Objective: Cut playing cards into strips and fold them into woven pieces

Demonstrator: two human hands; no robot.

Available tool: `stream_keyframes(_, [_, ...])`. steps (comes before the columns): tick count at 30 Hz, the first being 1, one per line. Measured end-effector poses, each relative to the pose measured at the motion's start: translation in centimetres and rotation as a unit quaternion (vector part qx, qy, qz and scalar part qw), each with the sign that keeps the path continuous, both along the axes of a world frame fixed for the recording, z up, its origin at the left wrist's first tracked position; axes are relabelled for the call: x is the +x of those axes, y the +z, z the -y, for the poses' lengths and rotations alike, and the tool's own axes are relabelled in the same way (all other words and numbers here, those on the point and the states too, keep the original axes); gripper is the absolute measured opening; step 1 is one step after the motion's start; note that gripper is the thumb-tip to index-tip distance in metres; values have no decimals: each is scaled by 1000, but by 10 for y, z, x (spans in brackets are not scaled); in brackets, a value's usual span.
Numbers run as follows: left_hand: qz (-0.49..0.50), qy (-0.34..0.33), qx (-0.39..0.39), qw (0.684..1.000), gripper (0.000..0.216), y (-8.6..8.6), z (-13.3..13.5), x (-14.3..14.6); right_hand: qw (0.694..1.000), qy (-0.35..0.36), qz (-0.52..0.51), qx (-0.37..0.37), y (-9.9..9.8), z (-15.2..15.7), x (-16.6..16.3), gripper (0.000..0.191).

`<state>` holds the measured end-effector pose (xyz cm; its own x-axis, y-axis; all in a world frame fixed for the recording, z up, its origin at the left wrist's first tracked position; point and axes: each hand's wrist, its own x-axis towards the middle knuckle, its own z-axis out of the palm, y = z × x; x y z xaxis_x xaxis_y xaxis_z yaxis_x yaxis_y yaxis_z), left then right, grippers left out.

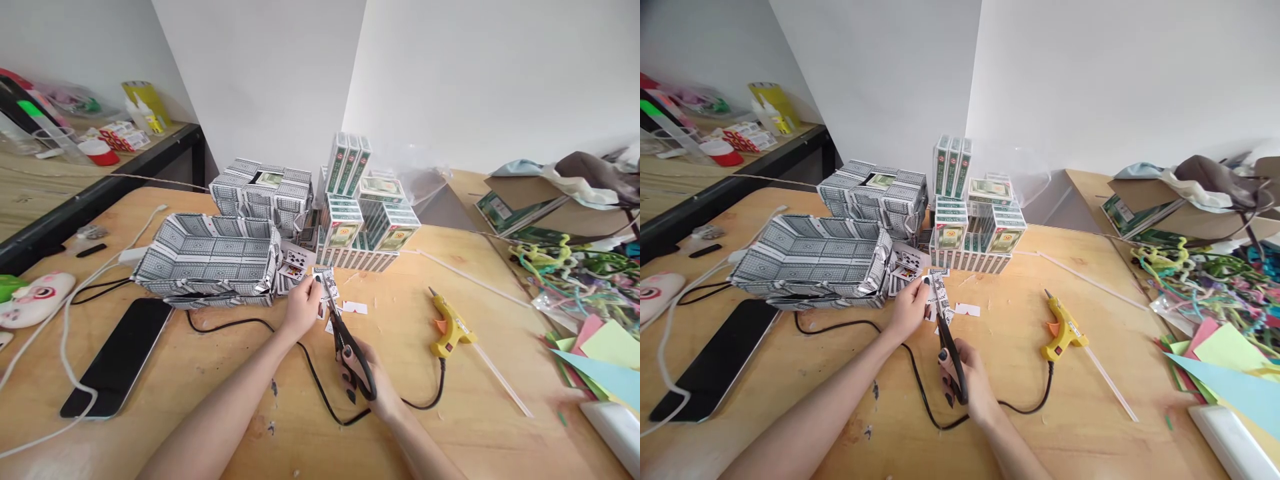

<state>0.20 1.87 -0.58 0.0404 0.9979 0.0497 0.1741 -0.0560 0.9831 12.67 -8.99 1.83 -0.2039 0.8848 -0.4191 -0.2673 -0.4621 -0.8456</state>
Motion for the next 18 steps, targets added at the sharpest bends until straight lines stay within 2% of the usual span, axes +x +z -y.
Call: stream_keyframes(18, [42, -6, -33, 999, 25, 3, -1, -1, 999, -14, 29, -17, 2, -1, -1, 38])
